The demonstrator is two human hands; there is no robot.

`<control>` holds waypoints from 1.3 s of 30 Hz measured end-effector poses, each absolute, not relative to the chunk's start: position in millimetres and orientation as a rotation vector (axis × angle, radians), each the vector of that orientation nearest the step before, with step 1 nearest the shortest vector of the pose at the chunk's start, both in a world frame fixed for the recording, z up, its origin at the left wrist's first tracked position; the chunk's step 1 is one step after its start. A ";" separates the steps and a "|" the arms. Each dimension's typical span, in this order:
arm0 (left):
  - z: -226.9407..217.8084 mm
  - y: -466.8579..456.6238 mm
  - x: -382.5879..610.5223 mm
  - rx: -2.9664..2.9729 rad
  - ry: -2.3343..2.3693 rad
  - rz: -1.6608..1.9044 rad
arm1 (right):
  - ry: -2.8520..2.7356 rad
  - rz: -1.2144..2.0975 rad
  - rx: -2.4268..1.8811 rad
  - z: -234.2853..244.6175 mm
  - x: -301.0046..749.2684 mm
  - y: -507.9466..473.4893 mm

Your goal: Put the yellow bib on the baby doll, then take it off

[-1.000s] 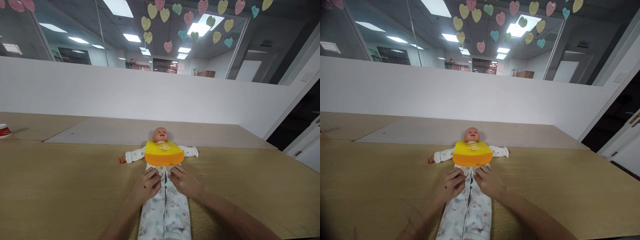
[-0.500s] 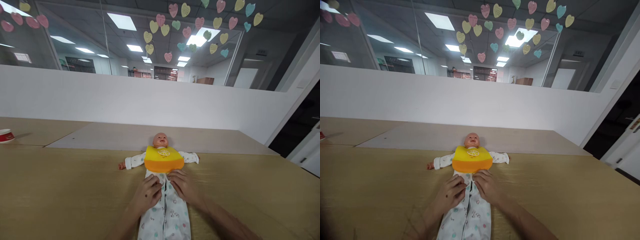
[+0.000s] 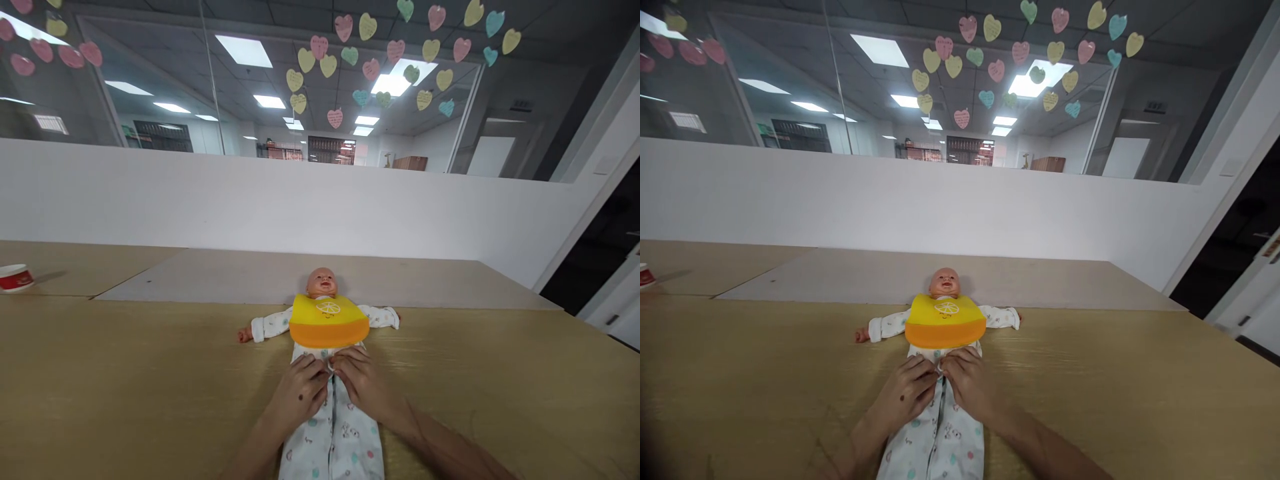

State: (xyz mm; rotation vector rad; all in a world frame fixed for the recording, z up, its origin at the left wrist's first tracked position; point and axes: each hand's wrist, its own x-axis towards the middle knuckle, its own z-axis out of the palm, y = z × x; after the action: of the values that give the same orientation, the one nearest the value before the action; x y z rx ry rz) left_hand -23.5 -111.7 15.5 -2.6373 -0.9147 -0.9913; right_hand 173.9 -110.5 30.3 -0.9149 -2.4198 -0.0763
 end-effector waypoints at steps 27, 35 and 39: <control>12.4 -114.0 -17.6 -2.457 -1.057 -0.998 | -2.128 0.051 -0.811 14.6 158.8 -113.0; 11.7 -113.3 -17.1 -2.477 -0.938 -1.063 | -2.162 0.263 -0.859 31.0 168.4 -109.4; 13.7 -114.3 -16.0 -2.481 -0.952 -1.060 | -2.087 0.277 -0.853 33.4 175.0 -100.8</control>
State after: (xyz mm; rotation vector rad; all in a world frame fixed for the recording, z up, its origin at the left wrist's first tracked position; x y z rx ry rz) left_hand -16.0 -114.3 13.7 -2.4808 -0.9521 -1.0596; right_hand 175.0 -100.8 33.4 -0.8530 -2.0874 0.2771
